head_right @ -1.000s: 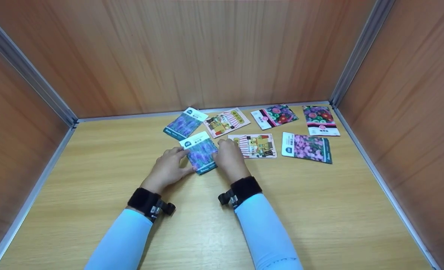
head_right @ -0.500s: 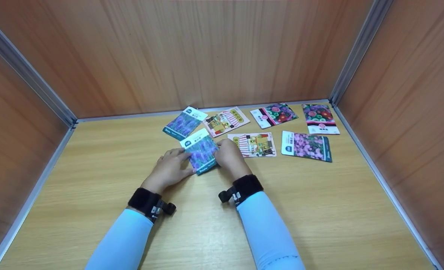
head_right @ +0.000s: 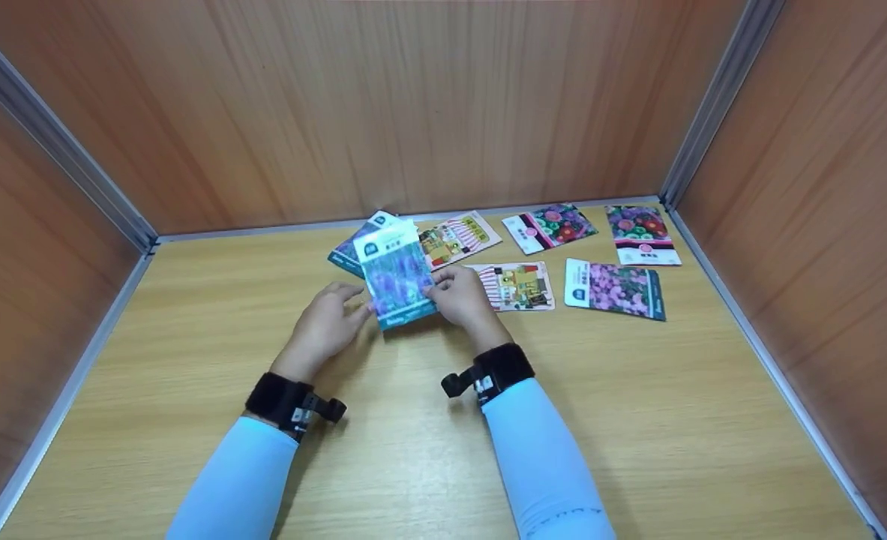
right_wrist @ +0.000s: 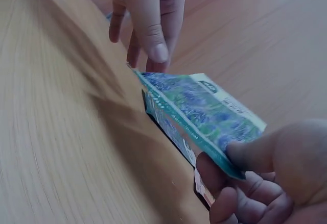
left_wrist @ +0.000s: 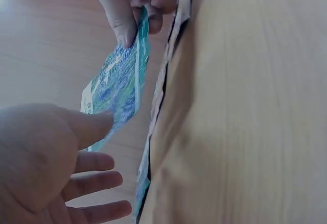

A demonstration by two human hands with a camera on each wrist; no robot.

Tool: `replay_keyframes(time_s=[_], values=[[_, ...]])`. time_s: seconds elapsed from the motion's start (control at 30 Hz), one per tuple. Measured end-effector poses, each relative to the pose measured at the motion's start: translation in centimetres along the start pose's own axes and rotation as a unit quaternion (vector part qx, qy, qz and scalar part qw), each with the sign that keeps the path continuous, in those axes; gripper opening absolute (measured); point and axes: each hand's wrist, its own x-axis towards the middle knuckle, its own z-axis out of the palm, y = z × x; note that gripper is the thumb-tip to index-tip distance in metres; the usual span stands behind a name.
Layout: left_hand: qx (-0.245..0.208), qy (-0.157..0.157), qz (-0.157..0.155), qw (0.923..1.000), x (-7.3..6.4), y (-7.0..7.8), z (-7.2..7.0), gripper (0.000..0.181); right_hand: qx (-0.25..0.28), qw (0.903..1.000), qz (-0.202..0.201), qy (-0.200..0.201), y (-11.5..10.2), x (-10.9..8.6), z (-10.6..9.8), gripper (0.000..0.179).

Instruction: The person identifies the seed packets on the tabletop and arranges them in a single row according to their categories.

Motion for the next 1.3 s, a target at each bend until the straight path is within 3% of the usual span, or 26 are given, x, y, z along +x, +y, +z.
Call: replay_keyframes(time_s=[0.1,0.23,0.47,0.63,0.93,1.3], values=[[-0.06,0.017,-0.013,0.998,0.0,0.5,-0.5,0.053,0.041,0.9991,-0.006,-0.003,-0.2,0.0,0.1,0.009],[-0.127,0.031,-0.022,0.9911,-0.1,1.0,-0.8,0.044,0.057,0.9982,-0.018,-0.005,-0.5,-0.2,0.0,0.009],[-0.186,0.054,-0.018,0.981,-0.1,1.4,-1.3,0.023,0.075,0.9963,-0.04,-0.014,-1.1,-0.5,-0.1,0.009],[-0.229,0.066,-0.017,0.971,-0.1,1.5,-1.6,0.017,0.082,0.9957,-0.037,-0.022,-1.7,-0.9,-0.2,0.01],[-0.27,0.078,0.011,0.9597,-0.7,2.1,-2.8,0.017,0.137,0.9872,-0.075,-0.032,-2.3,-1.7,-0.8,0.007],[-0.28,0.093,0.032,0.9549,-1.3,2.5,-3.8,0.017,0.167,0.9787,-0.115,-0.035,-2.6,-2.2,-0.9,0.008]])
